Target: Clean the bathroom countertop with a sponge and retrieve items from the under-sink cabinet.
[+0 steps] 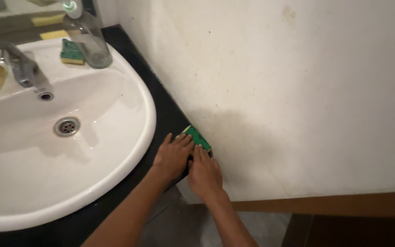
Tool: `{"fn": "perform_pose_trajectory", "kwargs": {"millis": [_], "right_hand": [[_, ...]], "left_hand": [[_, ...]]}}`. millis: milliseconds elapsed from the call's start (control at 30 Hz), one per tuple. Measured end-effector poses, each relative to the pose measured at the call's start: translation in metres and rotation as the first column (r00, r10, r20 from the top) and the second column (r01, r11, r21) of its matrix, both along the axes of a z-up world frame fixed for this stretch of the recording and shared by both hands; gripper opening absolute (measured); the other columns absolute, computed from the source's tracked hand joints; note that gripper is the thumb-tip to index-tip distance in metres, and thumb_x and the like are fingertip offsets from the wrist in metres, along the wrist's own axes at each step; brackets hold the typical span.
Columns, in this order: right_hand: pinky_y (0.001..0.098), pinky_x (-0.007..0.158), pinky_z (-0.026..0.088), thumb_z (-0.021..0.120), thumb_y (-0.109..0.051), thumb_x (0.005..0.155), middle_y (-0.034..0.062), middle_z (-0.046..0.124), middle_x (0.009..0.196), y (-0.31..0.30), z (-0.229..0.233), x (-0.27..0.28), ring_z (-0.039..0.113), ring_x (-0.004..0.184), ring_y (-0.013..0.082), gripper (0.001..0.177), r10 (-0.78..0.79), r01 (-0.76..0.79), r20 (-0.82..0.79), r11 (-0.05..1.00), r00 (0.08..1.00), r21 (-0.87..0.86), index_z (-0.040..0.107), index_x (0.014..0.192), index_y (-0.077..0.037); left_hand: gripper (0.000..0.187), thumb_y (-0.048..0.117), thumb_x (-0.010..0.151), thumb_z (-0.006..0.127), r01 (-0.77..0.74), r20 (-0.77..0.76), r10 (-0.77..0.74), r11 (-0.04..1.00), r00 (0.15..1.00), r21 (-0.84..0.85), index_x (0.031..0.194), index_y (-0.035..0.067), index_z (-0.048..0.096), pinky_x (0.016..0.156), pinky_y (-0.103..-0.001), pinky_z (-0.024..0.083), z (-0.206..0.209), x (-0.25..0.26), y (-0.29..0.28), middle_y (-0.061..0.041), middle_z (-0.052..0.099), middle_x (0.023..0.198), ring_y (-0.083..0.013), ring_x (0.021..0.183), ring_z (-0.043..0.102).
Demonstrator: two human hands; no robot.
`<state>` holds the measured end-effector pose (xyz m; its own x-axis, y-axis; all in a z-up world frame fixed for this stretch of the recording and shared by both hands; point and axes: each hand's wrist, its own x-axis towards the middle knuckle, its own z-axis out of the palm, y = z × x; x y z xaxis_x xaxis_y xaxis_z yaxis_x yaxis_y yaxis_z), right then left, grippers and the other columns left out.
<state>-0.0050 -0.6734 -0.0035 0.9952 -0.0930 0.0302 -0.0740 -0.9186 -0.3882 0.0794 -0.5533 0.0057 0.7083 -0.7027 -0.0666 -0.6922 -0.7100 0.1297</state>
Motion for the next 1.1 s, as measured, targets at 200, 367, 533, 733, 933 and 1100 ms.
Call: {"fn": "perform_pose_trajectory", "kwargs": {"millis": [200,367,533,733,933,1100], "right_hand": [[0.0476,0.101,0.048,0.058,0.003,0.086,0.0227,0.060,0.129,0.001,0.019,0.001,0.058,0.119,0.0419,0.045,-0.074,0.056,0.189,0.994,0.979,0.097,0.063,0.131,0.002],[0.0480,0.104,0.043,0.060,-0.001,0.088,0.0174,0.062,0.129,0.014,0.043,-0.007,0.056,0.120,0.0362,0.041,-0.084,0.083,0.014,0.996,0.996,0.030,0.063,0.129,0.001],[0.0467,0.109,0.038,0.059,-0.006,0.093,0.0142,0.061,0.131,0.023,0.053,-0.021,0.051,0.127,0.0316,0.037,-0.036,0.027,-0.156,0.998,0.987,-0.057,0.062,0.129,0.000],[0.0513,0.114,0.032,0.062,-0.005,0.082,0.0273,0.045,0.150,0.034,0.011,-0.028,0.041,0.139,0.0424,0.072,0.112,-0.108,0.064,0.992,0.992,-0.071,0.042,0.150,0.004],[0.0535,0.119,0.020,0.060,-0.032,0.095,0.0320,0.027,0.158,0.032,0.004,-0.002,0.025,0.147,0.0463,0.074,0.154,-0.159,-0.099,0.986,0.983,-0.049,0.030,0.155,0.000],[0.0522,0.116,0.033,0.063,-0.038,0.095,0.0315,0.038,0.154,0.027,0.017,0.043,0.038,0.141,0.0496,0.064,0.206,-0.206,-0.022,0.978,0.978,-0.021,0.045,0.145,-0.001]], "left_hand": [[0.026,0.014,0.091,0.059,0.009,0.090,0.006,0.987,0.996,-0.161,0.117,0.015,0.064,0.093,-0.041,0.045,-0.001,0.004,0.007,-0.005,0.067,0.121,-0.0242,0.115,0.061],[0.028,0.015,0.086,0.064,0.036,0.160,-0.024,0.997,0.987,-0.074,0.114,0.013,0.064,0.095,-0.041,0.044,0.006,-0.003,0.009,-0.006,0.067,0.116,-0.0254,0.115,0.059],[0.035,0.016,0.084,0.067,0.033,0.229,-0.021,0.998,0.973,-0.050,0.118,0.009,0.064,0.094,-0.043,0.044,0.005,-0.024,0.021,-0.010,0.067,0.117,-0.0290,0.115,0.057],[0.046,0.011,0.084,0.068,-0.160,-0.056,0.157,0.985,0.986,-0.057,0.130,0.011,0.063,0.098,-0.045,0.043,0.013,-0.051,0.039,-0.009,0.065,0.122,-0.0295,0.119,0.056],[0.051,0.001,0.078,0.065,-0.441,-0.285,0.356,0.514,0.890,-0.736,0.128,0.004,0.067,0.094,-0.046,0.052,0.000,-0.083,0.056,-0.019,0.071,0.120,-0.0375,0.108,0.067],[0.037,0.003,0.090,0.060,-0.775,-0.743,0.303,-0.026,0.596,-0.632,0.126,0.008,0.071,0.085,-0.030,0.059,-0.034,-0.101,0.059,-0.009,0.082,0.107,-0.0182,0.098,0.078]]}}
